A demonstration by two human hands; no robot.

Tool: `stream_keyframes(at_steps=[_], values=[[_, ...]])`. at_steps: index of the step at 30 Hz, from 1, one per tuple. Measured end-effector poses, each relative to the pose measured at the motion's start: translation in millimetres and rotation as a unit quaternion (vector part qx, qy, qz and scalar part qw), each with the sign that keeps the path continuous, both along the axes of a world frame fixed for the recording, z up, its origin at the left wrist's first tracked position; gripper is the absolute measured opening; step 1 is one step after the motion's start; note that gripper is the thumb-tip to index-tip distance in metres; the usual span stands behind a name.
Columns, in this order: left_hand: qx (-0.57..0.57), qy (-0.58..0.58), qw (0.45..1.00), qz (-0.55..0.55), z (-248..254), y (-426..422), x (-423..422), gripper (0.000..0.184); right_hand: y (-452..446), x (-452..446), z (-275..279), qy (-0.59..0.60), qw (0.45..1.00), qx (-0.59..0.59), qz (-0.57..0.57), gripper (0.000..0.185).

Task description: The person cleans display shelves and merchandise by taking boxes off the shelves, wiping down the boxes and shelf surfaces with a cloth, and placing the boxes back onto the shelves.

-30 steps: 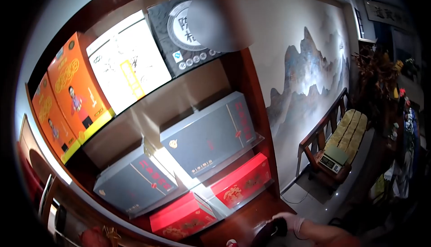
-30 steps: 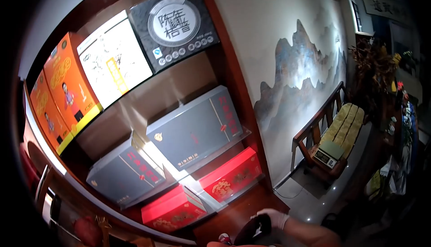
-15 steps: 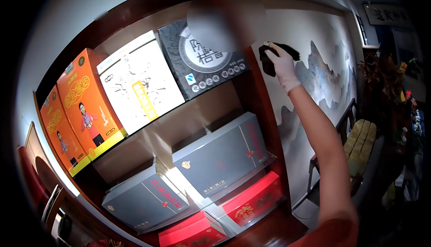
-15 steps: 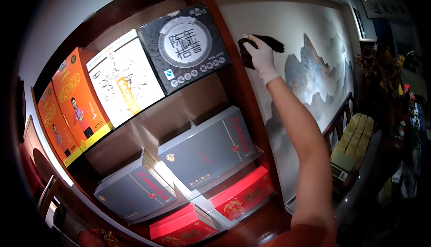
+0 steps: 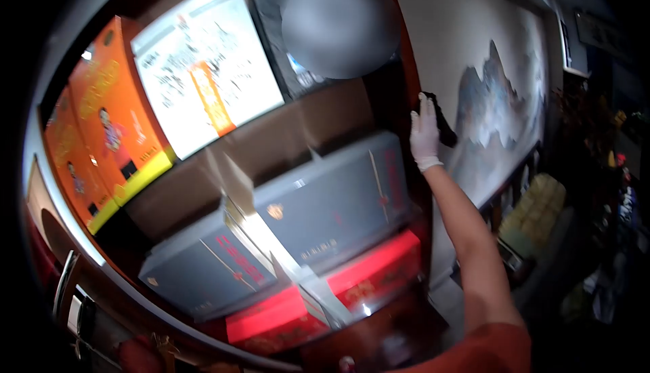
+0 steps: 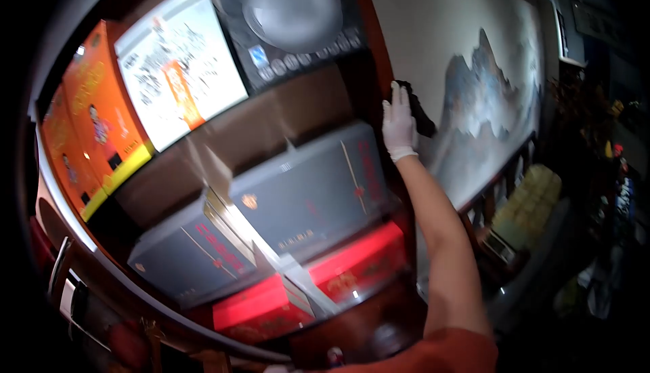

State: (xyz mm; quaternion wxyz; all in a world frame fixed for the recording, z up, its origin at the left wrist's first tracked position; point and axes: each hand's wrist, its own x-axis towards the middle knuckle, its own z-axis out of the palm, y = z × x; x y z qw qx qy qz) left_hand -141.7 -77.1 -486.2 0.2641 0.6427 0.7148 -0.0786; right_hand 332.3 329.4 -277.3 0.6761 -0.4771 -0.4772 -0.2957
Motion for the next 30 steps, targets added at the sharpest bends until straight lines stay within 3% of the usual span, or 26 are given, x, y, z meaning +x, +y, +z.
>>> stream_keyframes(at_steps=[2,4,5,6,8,10,12,13,16,19,20,21,23,24,27,28,30], values=[[0.068,0.031,0.977,-0.199,-124.6,27.5,-64.4,0.05,-10.6,6.3,-59.5,-0.049,0.999,-0.003,0.006,0.05],[0.024,0.035,0.976,-0.214,-85.8,35.2,-24.1,0.055,-34.9,11.3,-123.6,-0.028,0.991,-0.131,0.026,0.049],[0.073,0.011,0.966,-0.246,-97.8,34.1,-20.2,0.053,-51.3,17.8,-153.9,0.001,0.962,-0.267,0.056,0.048],[0.126,-0.011,0.953,-0.275,-107.8,35.2,-19.2,0.051,-68.5,22.6,-187.3,0.034,0.915,-0.392,0.086,0.047],[0.039,0.0,0.96,-0.279,-77.8,35.5,7.4,0.058,-101.9,37.7,-268.3,0.012,0.773,-0.628,0.09,0.038],[0.017,-0.022,0.957,-0.289,-58.4,31.9,21.5,0.057,-141.6,34.9,-325.2,0.086,0.714,-0.688,0.091,0.033],[0.024,-0.054,0.958,-0.279,-64.9,27.1,18.5,0.056,-184.9,37.8,-363.5,0.103,0.69,-0.661,0.275,0.033],[0.041,-0.071,0.957,-0.278,-64.2,23.8,17.3,0.051,-215.3,25.5,-358.4,0.181,0.67,-0.623,0.36,0.035],[0.111,-0.082,0.943,-0.304,-80.9,21.0,5.6,0.046,-293.8,9.4,-298.3,0.375,0.586,-0.471,0.542,0.041],[0.174,-0.079,0.933,-0.304,-85.7,20.9,1.5,0.038,-354.6,40.6,-245.8,0.482,0.541,-0.236,0.647,0.05],[0.214,-0.091,0.926,-0.298,-80.9,18.7,4.9,0.037,-373.1,34.9,-221.5,0.56,0.635,-0.154,0.509,0.058],[0.174,-0.08,0.94,-0.284,-76.9,20.4,6.3,0.037,-386.7,65.8,-233.0,0.531,0.598,-0.053,0.598,0.07],[0.177,-0.092,0.941,-0.273,-85.7,21.3,4.9,0.039,-400.4,60.3,-181.5,0.591,0.612,0.08,0.519,0.075],[0.187,-0.099,0.938,-0.275,-89.8,22.7,4.3,0.04,-399.6,90.2,-203.7,0.352,0.509,0.065,0.783,0.075],[0.162,-0.088,0.944,-0.273,-92.2,25.1,8.1,0.04,-404.8,89.5,-177.6,0.302,0.541,0.081,0.78,0.072],[0.176,-0.098,0.943,-0.266,-83.8,24.6,14.6,0.039,-405.2,90.9,-167.1,0.299,0.579,0.046,0.757,0.071],[0.155,-0.081,0.95,-0.261,-86.5,31.7,15.2,0.044,-390.5,111.1,-178.2,0.401,0.575,0.075,0.709,0.066]])
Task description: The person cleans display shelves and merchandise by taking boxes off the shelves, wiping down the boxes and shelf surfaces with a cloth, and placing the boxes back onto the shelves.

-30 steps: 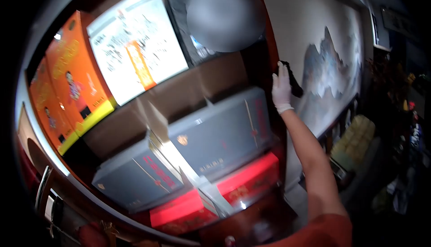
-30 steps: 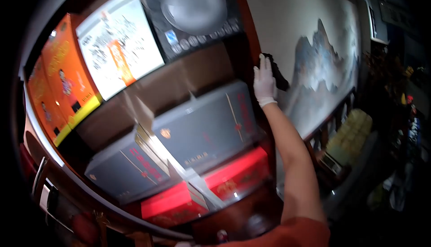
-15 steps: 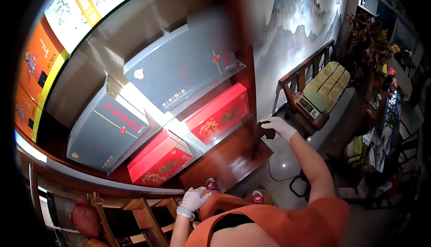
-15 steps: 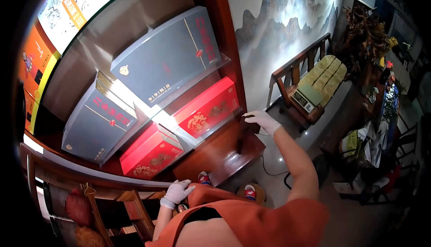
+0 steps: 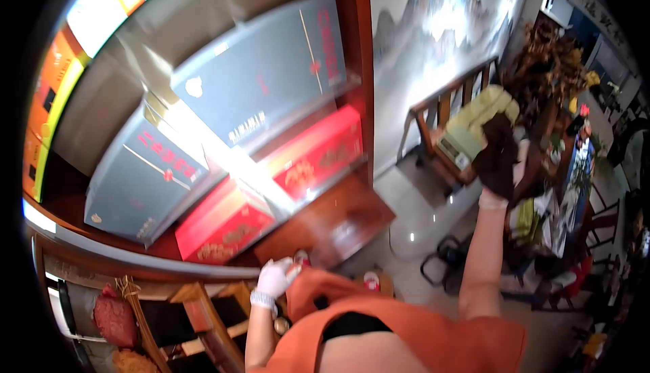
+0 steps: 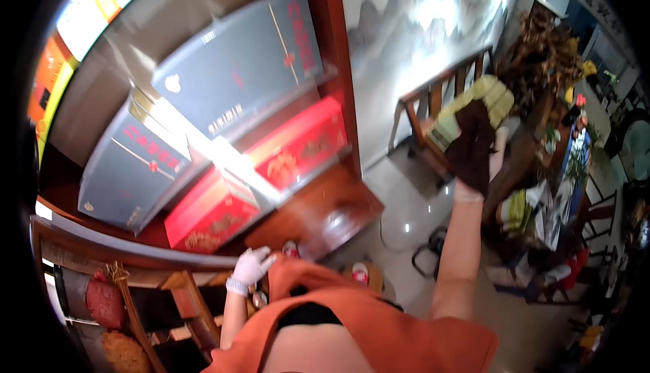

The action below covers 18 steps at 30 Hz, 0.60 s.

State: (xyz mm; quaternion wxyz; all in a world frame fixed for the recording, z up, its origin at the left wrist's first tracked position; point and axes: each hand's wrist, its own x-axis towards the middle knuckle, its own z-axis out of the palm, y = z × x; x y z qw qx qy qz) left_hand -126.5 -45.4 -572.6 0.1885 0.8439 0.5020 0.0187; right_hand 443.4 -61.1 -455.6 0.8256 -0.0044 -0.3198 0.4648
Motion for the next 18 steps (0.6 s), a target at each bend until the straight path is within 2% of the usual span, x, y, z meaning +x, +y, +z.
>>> stream_keyframes(at_steps=[1,2,5,7,9,10,12,13,14,15,17,18], values=[[0.018,-0.007,1.0,0.006,-9.1,5.1,-4.4,0.046,9.8,1.3,1.7,-0.037,0.999,-0.008,0.025,0.059],[0.028,-0.01,0.999,0.023,-4.6,11.1,-2.4,0.045,20.2,-6.3,17.5,-0.033,0.996,-0.085,0.012,0.052],[0.084,-0.085,0.987,0.108,42.2,24.0,12.7,0.036,60.3,-32.5,65.4,-0.026,0.964,-0.263,-0.029,0.032],[0.156,-0.192,0.959,0.142,63.0,36.2,14.3,0.03,105.7,-35.7,90.4,-0.14,0.969,-0.195,-0.065,0.032],[0.184,-0.278,0.928,0.168,78.6,54.7,9.6,0.03,147.2,-32.0,136.1,-0.301,0.928,-0.143,-0.166,0.033],[0.2,-0.262,0.931,0.159,91.0,63.1,7.3,0.033,169.5,-29.8,157.4,-0.402,0.87,-0.112,-0.263,0.034],[0.299,-0.224,0.919,0.127,124.6,80.3,15.5,0.036,187.8,-77.1,207.0,-0.451,0.768,-0.038,-0.454,0.036],[0.368,-0.193,0.903,0.109,142.7,87.1,23.0,0.037,202.3,-90.1,223.2,-0.491,0.739,-0.013,-0.462,0.035],[0.436,-0.16,0.881,0.09,163.2,94.4,32.8,0.038,219.6,-97.4,238.7,-0.554,0.665,0.035,-0.499,0.033],[0.431,-0.173,0.88,0.103,187.6,103.3,44.2,0.039,237.0,-104.7,254.3,-0.599,0.589,0.089,-0.535,0.031],[0.502,-0.141,0.849,0.085,216.0,131.6,50.5,0.045,278.1,-108.6,276.2,-0.672,0.313,0.203,-0.639,0.024],[0.524,-0.146,0.836,0.072,227.3,147.5,53.4,0.047,302.7,-103.7,278.3,-0.698,0.229,0.174,-0.656,0.023]])
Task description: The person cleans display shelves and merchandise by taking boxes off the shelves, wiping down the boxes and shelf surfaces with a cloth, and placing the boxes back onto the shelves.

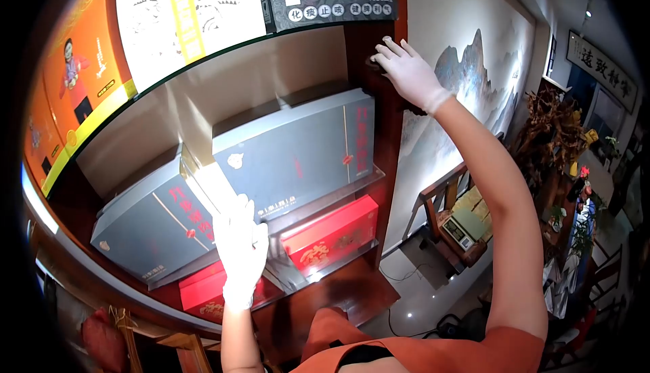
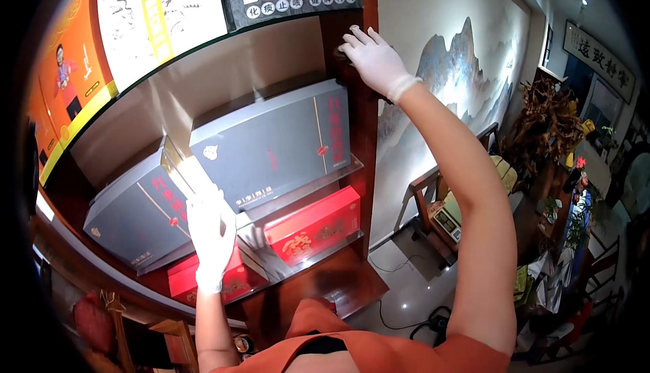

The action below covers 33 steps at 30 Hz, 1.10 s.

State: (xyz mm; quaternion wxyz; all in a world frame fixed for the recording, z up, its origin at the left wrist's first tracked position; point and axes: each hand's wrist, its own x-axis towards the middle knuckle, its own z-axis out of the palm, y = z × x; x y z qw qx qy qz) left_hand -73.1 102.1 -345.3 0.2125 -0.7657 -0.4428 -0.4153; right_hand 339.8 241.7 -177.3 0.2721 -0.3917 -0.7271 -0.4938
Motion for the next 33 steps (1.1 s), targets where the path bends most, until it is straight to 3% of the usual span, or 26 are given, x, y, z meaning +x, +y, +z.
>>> stream_keyframes(at_steps=[2,3,6,7,10,11,12,14,15,18,20,21,22,24,26,28,31,33], values=[[0.026,0.011,1.0,0.009,20.8,26.0,10.1,0.047,43.7,9.0,1.8,-0.083,0.982,0.007,-0.167,0.024],[0.041,0.018,0.999,0.012,29.6,37.8,14.9,0.048,51.9,-3.3,-1.1,-0.081,0.976,0.06,-0.192,0.023],[0.043,-0.01,0.998,-0.049,45.6,68.3,32.4,0.046,81.6,-23.8,-12.6,-0.227,0.949,0.091,-0.199,0.018],[-0.022,-0.008,0.997,-0.074,54.6,72.6,38.8,0.046,91.8,-35.4,-9.5,-0.186,0.955,0.053,-0.224,0.015],[0.017,0.021,0.992,-0.12,65.9,94.5,54.1,0.048,150.5,-47.5,14.3,-0.093,0.981,-0.002,-0.168,0.011],[0.027,0.074,0.994,-0.079,71.1,107.3,59.8,0.051,183.0,-35.3,16.8,-0.106,0.991,0.077,-0.041,0.014],[-0.015,0.091,0.994,-0.056,84.3,115.1,64.7,0.055,186.5,-47.4,25.3,-0.031,0.997,0.027,-0.071,0.019],[-0.024,0.093,0.995,-0.037,90.0,146.5,66.5,0.058,226.2,-47.9,29.6,0.049,0.977,0.171,0.117,0.021],[-0.023,0.108,0.993,-0.047,94.1,157.6,63.4,0.054,206.9,-54.3,36.0,0.071,0.961,0.223,0.146,0.021],[-0.044,0.133,0.99,-0.033,95.9,170.4,60.7,0.046,176.5,-27.4,-6.9,0.059,0.994,-0.064,0.063,0.021],[-0.055,0.145,0.987,-0.035,100.8,171.2,53.5,0.046,132.2,-16.8,-42.4,-0.019,0.962,-0.263,-0.07,0.02],[-0.054,0.145,0.987,-0.04,100.4,171.9,52.9,0.044,103.0,-14.7,-29.1,-0.12,0.965,-0.214,-0.09,0.017],[-0.052,0.139,0.988,-0.044,98.6,172.5,53.8,0.041,87.6,-10.3,-16.9,-0.179,0.938,-0.276,-0.109,0.017],[-0.042,0.142,0.988,-0.04,94.3,175.9,53.1,0.039,71.3,-6.1,5.3,-0.213,0.94,-0.256,-0.078,0.017],[-0.097,0.136,0.986,-0.027,91.0,176.5,52.0,0.039,83.0,-0.3,32.1,-0.1,0.993,-0.063,-0.003,0.013],[-0.092,0.142,0.985,-0.033,92.4,174.2,51.8,0.04,86.6,4.4,40.8,-0.077,0.996,-0.051,0.003,0.015],[-0.083,0.159,0.984,-0.023,96.7,175.0,53.5,0.045,75.7,-2.5,7.1,-0.089,0.993,-0.072,-0.034,0.014],[-0.077,0.139,0.986,-0.053,94.4,175.4,50.5,0.047,47.2,-3.0,-21.9,-0.175,0.976,-0.098,-0.08,0.014]])
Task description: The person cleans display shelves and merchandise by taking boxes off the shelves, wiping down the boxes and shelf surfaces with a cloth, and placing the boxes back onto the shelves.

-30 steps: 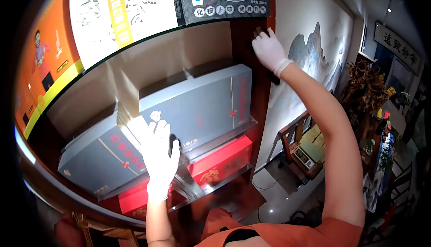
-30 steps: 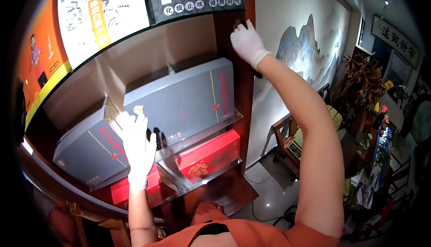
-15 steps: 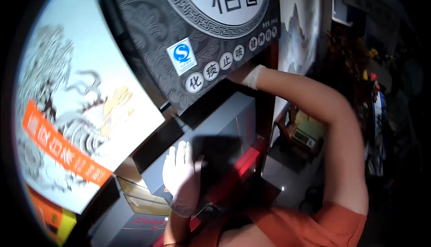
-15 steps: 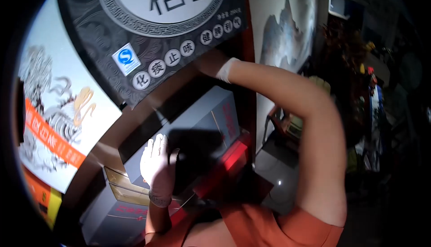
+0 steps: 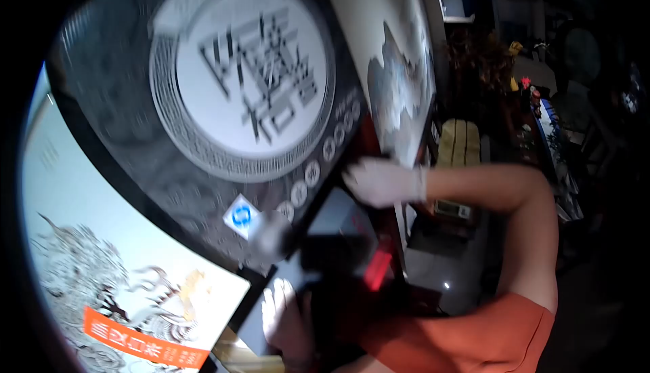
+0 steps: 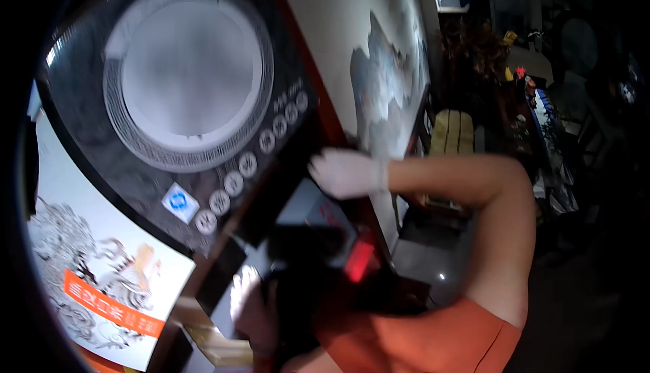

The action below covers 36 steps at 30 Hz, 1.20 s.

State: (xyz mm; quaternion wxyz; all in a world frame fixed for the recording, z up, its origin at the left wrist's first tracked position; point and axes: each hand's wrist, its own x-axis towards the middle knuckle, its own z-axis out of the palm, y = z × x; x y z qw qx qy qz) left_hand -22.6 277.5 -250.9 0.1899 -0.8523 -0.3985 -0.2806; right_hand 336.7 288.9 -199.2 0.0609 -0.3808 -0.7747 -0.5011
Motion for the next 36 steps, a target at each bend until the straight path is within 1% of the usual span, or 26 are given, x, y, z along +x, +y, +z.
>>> stream_keyframes(at_steps=[1,2,3,4,5,6,7,8,9,10,11,12,13,15,17,18,19,21,24,27,29,30,31,33,35,36], values=[[0.026,0.015,0.999,-0.02,-5.0,0.7,-6.3,0.049,-14.7,5.2,-6.9,0.013,0.994,-0.106,0.001,0.014],[-0.015,-0.011,0.998,-0.064,15.3,-11.1,-4.4,0.051,-38.7,9.2,14.0,0.027,0.99,-0.134,0.016,0.014],[-0.051,-0.002,0.995,-0.09,15.7,-3.5,-13.2,0.051,-45.5,22.3,26.3,0.108,0.991,-0.071,0.039,0.013],[-0.088,0.007,0.989,-0.114,15.6,4.0,-22.4,0.05,-56.3,37.8,53.9,0.203,0.978,-0.036,0.038,0.008],[-0.117,0.049,0.985,-0.121,5.3,32.8,-38.9,0.048,-66.9,55.0,83.9,0.276,0.939,0.103,0.176,0.018],[-0.1,0.043,0.987,-0.115,27.6,25.9,-27.3,0.048,-83.5,54.0,125.1,0.322,0.882,0.287,0.188,0.03],[-0.045,0.192,0.976,-0.088,56.4,9.2,-15.0,0.043,-86.9,61.1,156.6,0.453,0.801,0.325,0.218,0.033],[-0.154,0.093,0.983,-0.034,74.0,-1.0,-3.1,0.041,-88.9,58.1,201.5,0.535,0.727,0.336,0.269,0.032],[-0.286,-0.121,0.946,-0.096,62.3,7.0,-3.5,0.041,-79.5,64.2,245.0,0.513,0.707,0.366,0.321,0.034],[-0.368,-0.342,0.847,-0.171,50.3,15.1,-4.1,0.042,-69.6,77.1,288.2,0.403,0.764,0.381,0.329,0.035],[-0.398,-0.434,0.786,-0.185,46.3,23.7,6.3,0.042,-56.4,82.2,328.5,0.365,0.79,0.433,0.234,0.034],[-0.413,-0.469,0.758,-0.187,41.0,41.4,24.2,0.043,-38.1,70.0,366.7,0.327,0.788,0.394,0.341,0.032],[-0.421,-0.489,0.742,-0.183,37.2,60.4,41.5,0.043,-19.9,52.9,400.0,0.285,0.774,0.35,0.443,0.031],[-0.425,-0.514,0.724,-0.174,32.2,93.1,74.0,0.044,4.0,30.3,447.3,0.115,0.81,0.421,0.392,0.032],[-0.423,-0.53,0.715,-0.172,30.6,112.4,97.7,0.045,24.6,15.6,469.1,0.008,0.883,0.399,0.246,0.03],[-0.419,-0.536,0.713,-0.171,27.8,115.9,104.8,0.045,39.7,6.5,470.0,-0.044,0.885,0.448,0.116,0.031],[-0.415,-0.54,0.713,-0.169,25.0,118.5,109.8,0.046,48.4,1.2,474.3,-0.006,0.929,0.369,-0.028,0.031],[-0.411,-0.545,0.712,-0.163,20.6,118.9,114.6,0.046,54.6,0.3,474.0,0.022,0.944,0.321,-0.071,0.032],[-0.405,-0.549,0.716,-0.15,20.7,117.2,110.2,0.048,66.9,-1.9,474.4,0.046,0.945,0.301,-0.12,0.035],[-0.399,-0.547,0.724,-0.134,18.8,111.4,103.1,0.049,78.6,-21.6,487.9,0.067,0.964,0.156,-0.205,0.039],[-0.396,-0.547,0.727,-0.121,16.2,106.9,98.2,0.05,104.9,-25.3,491.3,0.021,0.978,0.082,-0.189,0.039],[-0.394,-0.547,0.73,-0.116,14.7,104.0,95.3,0.05,107.7,-29.6,485.4,0.025,0.985,0.034,-0.169,0.04],[-0.393,-0.547,0.73,-0.112,14.2,102.5,93.0,0.051,86.4,-39.6,466.6,0.077,0.983,-0.034,-0.161,0.041],[-0.388,-0.549,0.733,-0.103,12.3,99.8,88.7,0.052,81.6,-20.7,457.9,0.087,0.989,-0.073,-0.1,0.041],[-0.383,-0.55,0.736,-0.098,11.4,98.6,84.0,0.053,27.8,-4.8,450.6,0.064,0.998,-0.017,-0.003,0.035],[-0.381,-0.55,0.737,-0.094,11.3,98.2,82.0,0.053,10.0,18.2,448.8,0.051,0.993,0.068,0.078,0.034]])
